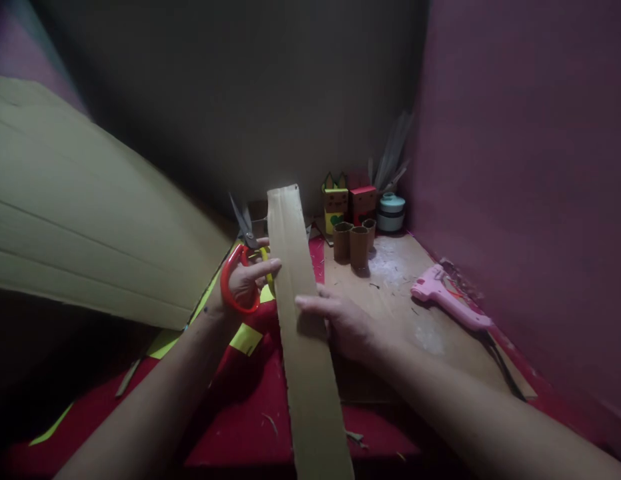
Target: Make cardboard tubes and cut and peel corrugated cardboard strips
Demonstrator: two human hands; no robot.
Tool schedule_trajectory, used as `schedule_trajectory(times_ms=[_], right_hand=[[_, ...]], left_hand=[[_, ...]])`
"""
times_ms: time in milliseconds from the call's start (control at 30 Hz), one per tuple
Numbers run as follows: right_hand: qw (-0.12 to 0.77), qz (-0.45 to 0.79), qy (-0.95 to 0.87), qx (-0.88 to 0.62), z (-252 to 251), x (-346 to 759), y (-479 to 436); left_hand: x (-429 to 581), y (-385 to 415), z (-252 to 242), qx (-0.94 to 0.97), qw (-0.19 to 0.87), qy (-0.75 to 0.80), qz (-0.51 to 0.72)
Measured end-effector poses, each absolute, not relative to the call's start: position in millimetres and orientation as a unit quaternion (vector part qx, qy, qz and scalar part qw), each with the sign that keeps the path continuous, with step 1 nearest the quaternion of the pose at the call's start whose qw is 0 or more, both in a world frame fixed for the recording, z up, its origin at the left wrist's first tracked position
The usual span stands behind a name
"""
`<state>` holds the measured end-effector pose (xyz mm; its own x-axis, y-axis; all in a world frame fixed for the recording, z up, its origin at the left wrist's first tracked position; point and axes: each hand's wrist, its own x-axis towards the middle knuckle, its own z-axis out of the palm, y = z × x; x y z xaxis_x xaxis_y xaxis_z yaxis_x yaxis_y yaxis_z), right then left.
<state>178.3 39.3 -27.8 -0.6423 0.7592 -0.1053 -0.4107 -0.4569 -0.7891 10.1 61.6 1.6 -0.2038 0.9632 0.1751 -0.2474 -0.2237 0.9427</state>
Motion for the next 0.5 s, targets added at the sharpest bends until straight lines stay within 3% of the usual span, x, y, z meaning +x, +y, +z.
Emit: schedule_trajectory(times_ms=[167, 500], right_hand=[[0.254, 0.851, -0.419, -0.189, -30, 183, 27], [0.247, 0.841, -0.451, -0.166, -32, 191, 35]], left_hand=[[6, 63, -11, 0.41, 0.449, 0.401, 0.685], [-7, 61, -7, 0.392, 0.463, 0.399, 0.687]])
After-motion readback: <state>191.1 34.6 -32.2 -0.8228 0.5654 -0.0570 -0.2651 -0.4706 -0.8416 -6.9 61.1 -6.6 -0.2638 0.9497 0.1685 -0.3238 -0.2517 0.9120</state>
